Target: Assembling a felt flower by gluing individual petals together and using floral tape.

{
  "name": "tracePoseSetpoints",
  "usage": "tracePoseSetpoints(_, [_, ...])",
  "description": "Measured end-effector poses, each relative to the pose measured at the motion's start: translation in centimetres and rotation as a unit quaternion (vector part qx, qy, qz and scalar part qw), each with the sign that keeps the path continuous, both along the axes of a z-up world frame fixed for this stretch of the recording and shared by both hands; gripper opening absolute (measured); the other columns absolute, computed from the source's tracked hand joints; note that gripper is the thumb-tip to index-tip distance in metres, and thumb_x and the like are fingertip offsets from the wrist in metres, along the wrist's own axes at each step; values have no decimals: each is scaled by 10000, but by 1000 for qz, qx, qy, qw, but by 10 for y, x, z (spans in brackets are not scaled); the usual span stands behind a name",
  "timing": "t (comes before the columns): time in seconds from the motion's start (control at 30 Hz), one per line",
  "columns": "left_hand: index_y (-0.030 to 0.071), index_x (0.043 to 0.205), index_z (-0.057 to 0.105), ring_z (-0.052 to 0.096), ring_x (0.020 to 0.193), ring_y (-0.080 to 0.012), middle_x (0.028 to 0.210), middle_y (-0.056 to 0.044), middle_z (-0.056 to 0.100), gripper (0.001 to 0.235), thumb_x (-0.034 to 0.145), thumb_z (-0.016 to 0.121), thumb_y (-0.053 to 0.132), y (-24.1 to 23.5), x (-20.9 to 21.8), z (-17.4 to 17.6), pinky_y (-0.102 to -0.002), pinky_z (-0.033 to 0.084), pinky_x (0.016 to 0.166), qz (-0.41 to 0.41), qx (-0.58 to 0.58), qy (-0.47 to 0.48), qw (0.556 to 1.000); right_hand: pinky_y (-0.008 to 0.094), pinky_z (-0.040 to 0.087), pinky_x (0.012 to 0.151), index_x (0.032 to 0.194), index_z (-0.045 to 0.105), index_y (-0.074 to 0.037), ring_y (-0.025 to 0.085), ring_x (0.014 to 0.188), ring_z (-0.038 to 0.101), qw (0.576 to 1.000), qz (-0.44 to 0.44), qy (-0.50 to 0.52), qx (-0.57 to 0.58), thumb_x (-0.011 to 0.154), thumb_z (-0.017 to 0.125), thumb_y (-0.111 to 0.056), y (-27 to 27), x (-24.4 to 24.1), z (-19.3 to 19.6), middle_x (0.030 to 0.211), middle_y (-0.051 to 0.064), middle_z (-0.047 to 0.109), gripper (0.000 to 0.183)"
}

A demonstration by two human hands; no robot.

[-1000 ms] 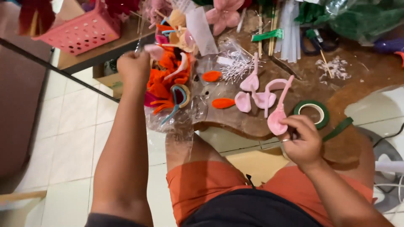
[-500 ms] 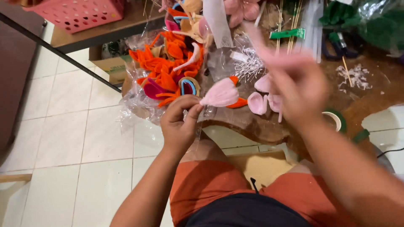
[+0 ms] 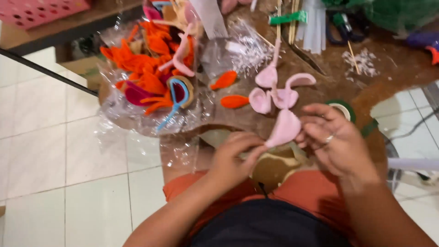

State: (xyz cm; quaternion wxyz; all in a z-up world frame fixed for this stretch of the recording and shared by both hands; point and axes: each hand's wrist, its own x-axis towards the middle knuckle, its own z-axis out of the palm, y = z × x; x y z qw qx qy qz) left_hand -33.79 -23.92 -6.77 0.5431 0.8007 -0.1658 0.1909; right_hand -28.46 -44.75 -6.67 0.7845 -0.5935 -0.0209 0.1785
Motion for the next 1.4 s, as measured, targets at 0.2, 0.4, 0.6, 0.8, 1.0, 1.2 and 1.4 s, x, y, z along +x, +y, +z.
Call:
tracePoseSetpoints(0.2, [82,851,681,661,808,-290,801,-90,677,74,779,699,89,-50,10,-37,-367,524,740,-3,29,-23,999,243,562,469,1137,483,3,179,593,645,995,-86,-20,36,804,623,-13,-24,-15,-45,893,121,647,362])
tracePoseSetpoints(0.4, [78,871,691,648,755,-303,789,-101,675,97,788,688,129,-27,20,-22,-373,504,696,36,122,-38,991,221,554,447,1091,466,-29,151,567,629,990,-135,-47,17,827,634,-22,-11,0,-68,839,68,603,312])
tracePoseSetpoints(0.6, [71,807,644,596,695,-372,697,-130,626,64,758,623,36,59,77,32,-444,460,657,92,266,-81,956,203,579,510,1108,455,-6,133,638,637,987,-131,-90,6,839,619,-15,-13,5,-78,882,58,570,315])
tracePoseSetpoints(0.8, [160,984,665,479,967,-349,1063,-98,569,344,706,596,-30,118,119,65,-512,395,759,188,464,17,866,222,546,524,1079,489,-18,162,604,624,988,-127,-69,60,840,591,14,-17,1,-64,817,91,564,262])
tracePoseSetpoints(1.0, [222,1064,665,451,1075,-366,1309,-111,493,253,827,603,159,120,131,65,-548,363,858,142,551,143,810,248,521,512,1045,526,-76,171,620,612,987,-103,-36,115,825,579,2,-30,-27,-78,828,82,580,239])
tracePoseSetpoints(1.2, [54,836,728,632,823,-251,918,-120,686,226,720,637,-117,147,129,69,-387,530,747,131,414,-109,894,264,514,506,1013,510,-9,204,594,612,968,-48,5,248,793,613,-2,-39,-81,-105,864,171,609,243])
tracePoseSetpoints(1.4, [24,1069,651,541,981,-325,1118,-147,570,343,757,569,-90,162,153,59,-409,407,784,194,348,-130,908,257,540,556,989,539,-37,195,591,637,986,-116,-90,84,799,602,35,-34,-61,-58,794,103,590,213])
